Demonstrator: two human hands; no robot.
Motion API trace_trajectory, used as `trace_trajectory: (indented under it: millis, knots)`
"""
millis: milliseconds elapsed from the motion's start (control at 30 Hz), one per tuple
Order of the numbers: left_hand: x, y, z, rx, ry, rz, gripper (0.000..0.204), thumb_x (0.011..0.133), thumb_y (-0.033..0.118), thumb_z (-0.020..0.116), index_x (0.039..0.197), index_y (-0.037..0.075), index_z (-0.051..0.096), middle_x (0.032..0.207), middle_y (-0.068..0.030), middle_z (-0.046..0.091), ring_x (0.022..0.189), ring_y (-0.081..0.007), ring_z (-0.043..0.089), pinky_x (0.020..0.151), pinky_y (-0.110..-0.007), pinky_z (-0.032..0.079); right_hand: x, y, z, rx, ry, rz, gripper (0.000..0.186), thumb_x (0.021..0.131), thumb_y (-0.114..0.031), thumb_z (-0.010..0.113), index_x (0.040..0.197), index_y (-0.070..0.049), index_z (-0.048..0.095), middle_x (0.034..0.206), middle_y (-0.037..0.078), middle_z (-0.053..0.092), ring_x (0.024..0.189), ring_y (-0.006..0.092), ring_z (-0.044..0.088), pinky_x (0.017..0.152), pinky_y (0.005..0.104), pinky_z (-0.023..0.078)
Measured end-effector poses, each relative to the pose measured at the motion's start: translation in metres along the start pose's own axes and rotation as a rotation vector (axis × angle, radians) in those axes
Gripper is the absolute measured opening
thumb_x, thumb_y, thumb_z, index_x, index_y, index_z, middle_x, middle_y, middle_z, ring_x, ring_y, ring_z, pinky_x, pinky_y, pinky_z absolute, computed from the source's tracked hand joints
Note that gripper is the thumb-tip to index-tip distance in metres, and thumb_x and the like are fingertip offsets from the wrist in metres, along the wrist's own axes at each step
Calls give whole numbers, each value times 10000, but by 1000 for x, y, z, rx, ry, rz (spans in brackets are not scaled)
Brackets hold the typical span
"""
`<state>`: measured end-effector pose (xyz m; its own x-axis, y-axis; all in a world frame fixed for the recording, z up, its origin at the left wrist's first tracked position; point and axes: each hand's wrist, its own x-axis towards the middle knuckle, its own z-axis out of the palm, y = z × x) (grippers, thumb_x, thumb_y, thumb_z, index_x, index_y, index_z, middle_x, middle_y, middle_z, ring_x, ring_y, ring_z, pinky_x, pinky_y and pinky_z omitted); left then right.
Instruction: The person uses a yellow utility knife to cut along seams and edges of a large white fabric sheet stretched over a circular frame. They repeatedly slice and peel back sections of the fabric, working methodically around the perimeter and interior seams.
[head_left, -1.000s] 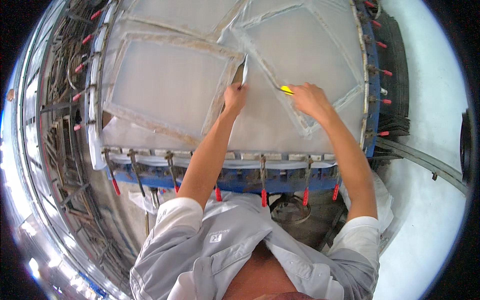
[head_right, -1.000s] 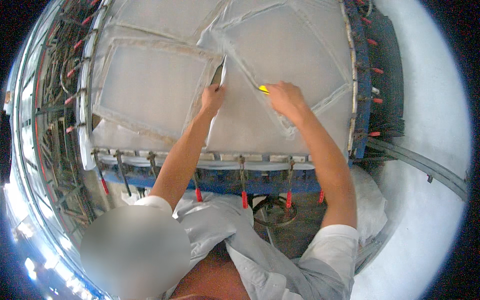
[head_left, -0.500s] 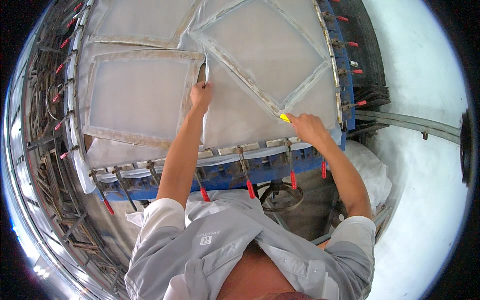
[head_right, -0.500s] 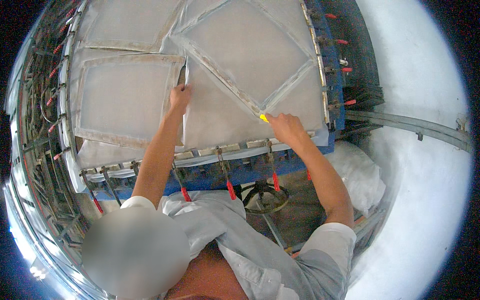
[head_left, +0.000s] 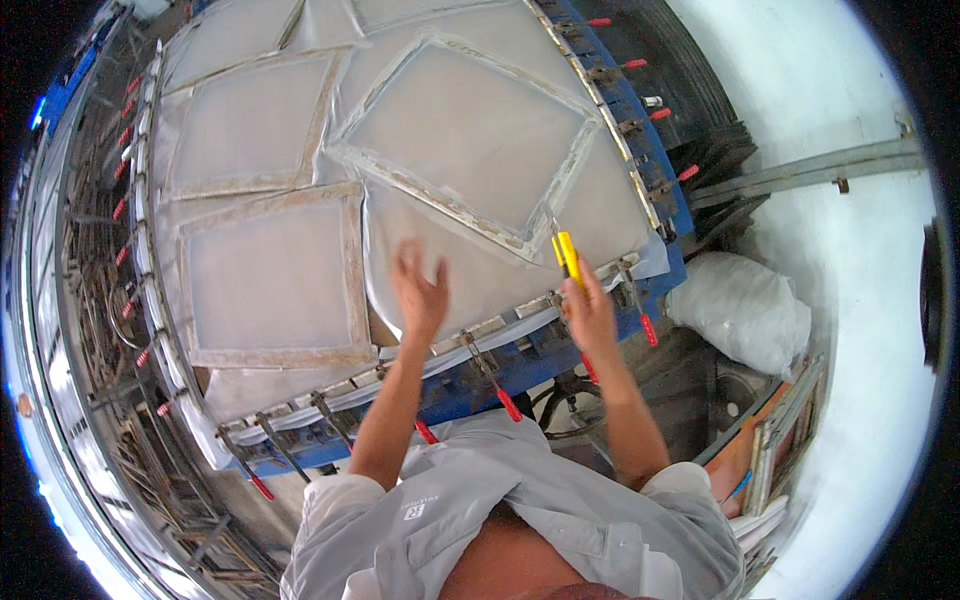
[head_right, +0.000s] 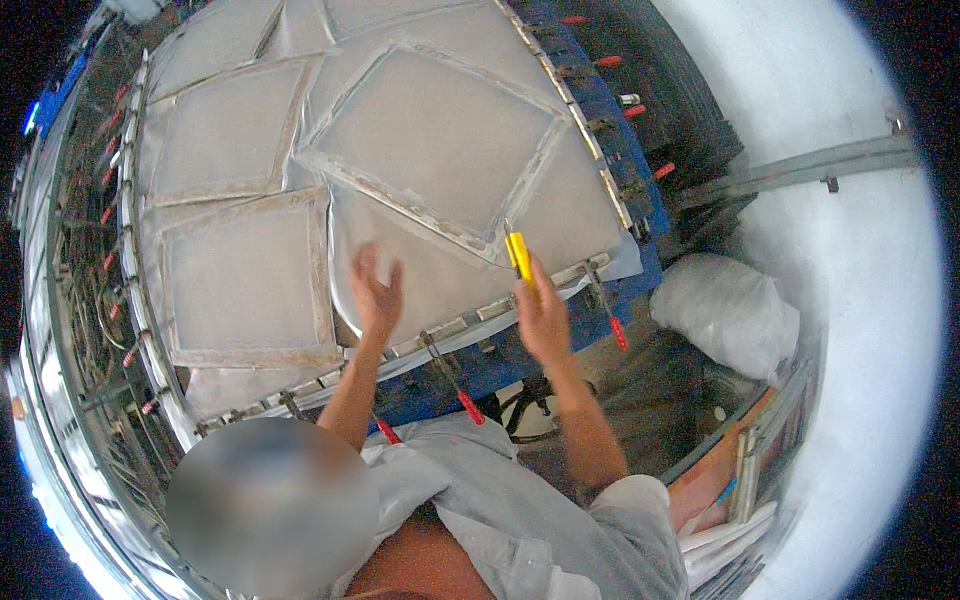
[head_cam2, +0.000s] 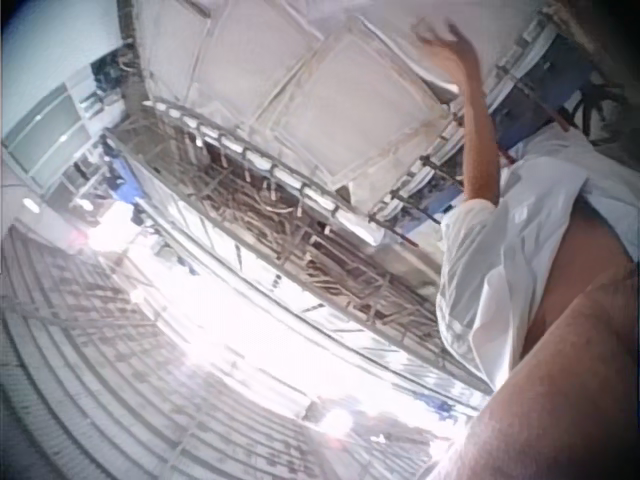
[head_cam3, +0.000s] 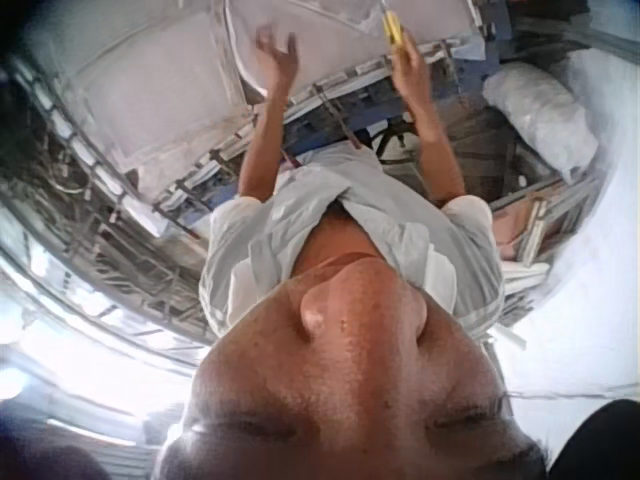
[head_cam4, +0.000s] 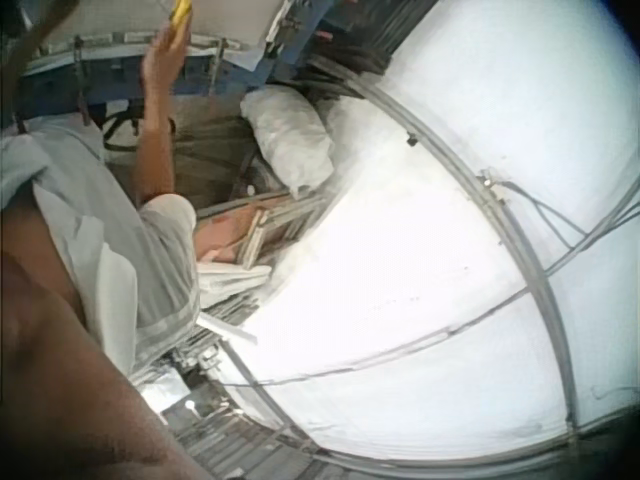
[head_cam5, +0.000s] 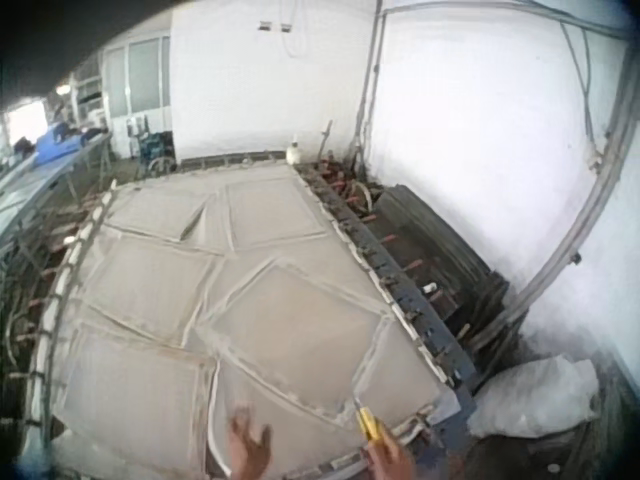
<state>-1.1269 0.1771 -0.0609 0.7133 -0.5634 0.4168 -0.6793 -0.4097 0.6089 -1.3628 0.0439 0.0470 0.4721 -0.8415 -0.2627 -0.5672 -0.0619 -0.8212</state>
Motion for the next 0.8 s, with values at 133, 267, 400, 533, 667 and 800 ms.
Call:
trace_trajectory:
  millis: [133, 267, 400, 533, 667, 800]
  knots:
    - [-36, 78, -20, -1125, -759, -767, 429, 1049, 314, 609, 1366, 26, 573, 1097, -152, 677, 1038, -168, 597, 890, -335, 502, -36, 16, 90, -21, 179, -358, 619, 1020, -231, 580, 1558, -9, 369, 1396, 258, 549, 1235, 385, 565, 1060, 459, 426]
    - [-19, 73, -9, -670, -846, -474, 372, 1086, 293, 516, 1317, 6, 568, 1051, -78, 703, 876, -169, 681, 775, -337, 568, -46, 9, 89, -149, 11, -456, 627, 995, -243, 601, 1544, -29, 388, 1552, 256, 414, 1381, 450, 436, 1121, 536, 347]
    - [45, 88, 17, -462, -880, -321, 334, 1068, 261, 515, 1278, 9, 578, 910, -131, 722, 608, -245, 703, 577, -396, 564, -42, 31, 53, -276, 32, -389, 502, 988, -221, 621, 1473, -119, 540, 1581, 218, 413, 1371, 423, 473, 1133, 521, 338]
    - [101, 97, 96, -167, -761, 196, 305, 1031, 226, 538, 1254, 24, 587, 859, -204, 719, 674, -365, 701, 644, -493, 565, -41, 75, 24, -204, 161, -275, 384, 983, -183, 613, 1363, -128, 608, 1527, 241, 468, 1294, 435, 529, 1079, 540, 400]
    - [126, 122, 141, -35, -769, 333, 281, 1016, 221, 557, 1227, 38, 585, 915, -229, 711, 855, -461, 687, 748, -570, 553, -51, 92, -2, -111, 260, -227, 295, 976, -113, 620, 1266, -98, 666, 1476, 241, 527, 1184, 419, 610, 992, 490, 481]
    - [126, 136, 157, 101, -825, 325, 281, 1022, 234, 549, 1221, 38, 582, 945, -238, 707, 873, -468, 689, 764, -571, 559, -56, 117, -7, -66, 235, -166, 278, 1015, -143, 605, 1279, -113, 687, 1529, 178, 510, 1273, 382, 591, 1006, 476, 496]
